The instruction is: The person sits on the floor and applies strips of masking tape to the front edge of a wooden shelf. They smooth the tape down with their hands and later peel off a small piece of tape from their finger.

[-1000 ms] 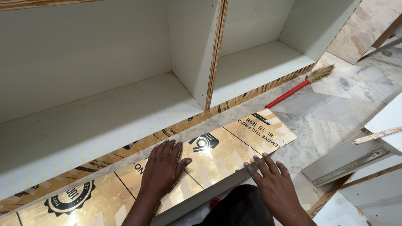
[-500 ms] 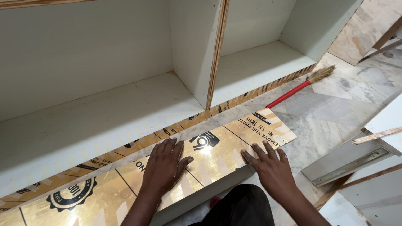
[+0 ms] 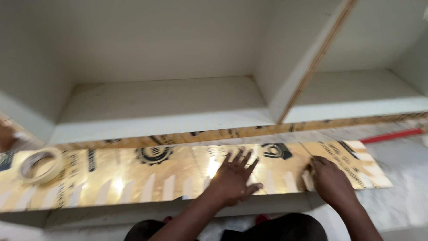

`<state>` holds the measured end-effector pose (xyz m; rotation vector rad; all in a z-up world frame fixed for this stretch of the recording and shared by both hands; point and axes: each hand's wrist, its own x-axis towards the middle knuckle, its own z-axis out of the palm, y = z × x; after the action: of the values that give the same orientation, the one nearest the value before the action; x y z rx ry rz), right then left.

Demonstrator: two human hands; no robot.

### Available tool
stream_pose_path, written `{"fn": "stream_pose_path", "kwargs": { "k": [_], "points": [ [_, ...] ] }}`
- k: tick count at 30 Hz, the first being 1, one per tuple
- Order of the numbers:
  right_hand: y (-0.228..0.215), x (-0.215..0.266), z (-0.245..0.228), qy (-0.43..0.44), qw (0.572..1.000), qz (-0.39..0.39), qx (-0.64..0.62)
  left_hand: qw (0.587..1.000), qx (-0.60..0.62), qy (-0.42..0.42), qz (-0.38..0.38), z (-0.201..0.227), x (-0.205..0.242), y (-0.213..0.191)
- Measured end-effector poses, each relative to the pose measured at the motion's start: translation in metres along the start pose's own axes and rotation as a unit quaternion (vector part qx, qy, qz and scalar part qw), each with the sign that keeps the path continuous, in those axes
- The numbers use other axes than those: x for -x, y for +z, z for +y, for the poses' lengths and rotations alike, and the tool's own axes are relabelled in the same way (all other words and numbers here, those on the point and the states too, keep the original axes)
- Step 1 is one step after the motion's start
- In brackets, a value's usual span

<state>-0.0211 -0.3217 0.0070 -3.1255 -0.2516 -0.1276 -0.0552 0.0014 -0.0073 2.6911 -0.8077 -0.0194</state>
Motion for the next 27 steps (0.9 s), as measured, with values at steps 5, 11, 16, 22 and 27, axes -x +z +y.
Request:
{"fn": "stream_pose_path", "kwargs": {
  "k": [5, 11, 16, 22, 27],
  "points": [
    [0.007, -0.009, -0.017, 0.03, 0.994, -0.063, 0.088, 0.999, 0.023, -0.042, -0.007, -0.017, 0.044, -0.016],
    [0.02, -0.013, 0.008, 0.021, 0.997, -0.029, 0.074, 0.983, -0.001, -0.18, -0.047, -0.08, 0.104, -0.043],
    [0.032, -0.015, 0.017, 0.013, 0.997, -0.021, 0.072, 0.952, -0.057, -0.298, -0.043, -0.128, 0.169, -0.079],
    [0.023, -0.012, 0.002, 0.045, 0.994, -0.052, 0.079, 0.938, -0.084, -0.336, -0.017, -0.118, 0.16, -0.072],
    [0.025, -0.014, -0.001, 0.041, 0.992, -0.053, 0.108, 0.955, -0.037, -0.292, -0.043, -0.096, 0.11, -0.06]
  ]
}}
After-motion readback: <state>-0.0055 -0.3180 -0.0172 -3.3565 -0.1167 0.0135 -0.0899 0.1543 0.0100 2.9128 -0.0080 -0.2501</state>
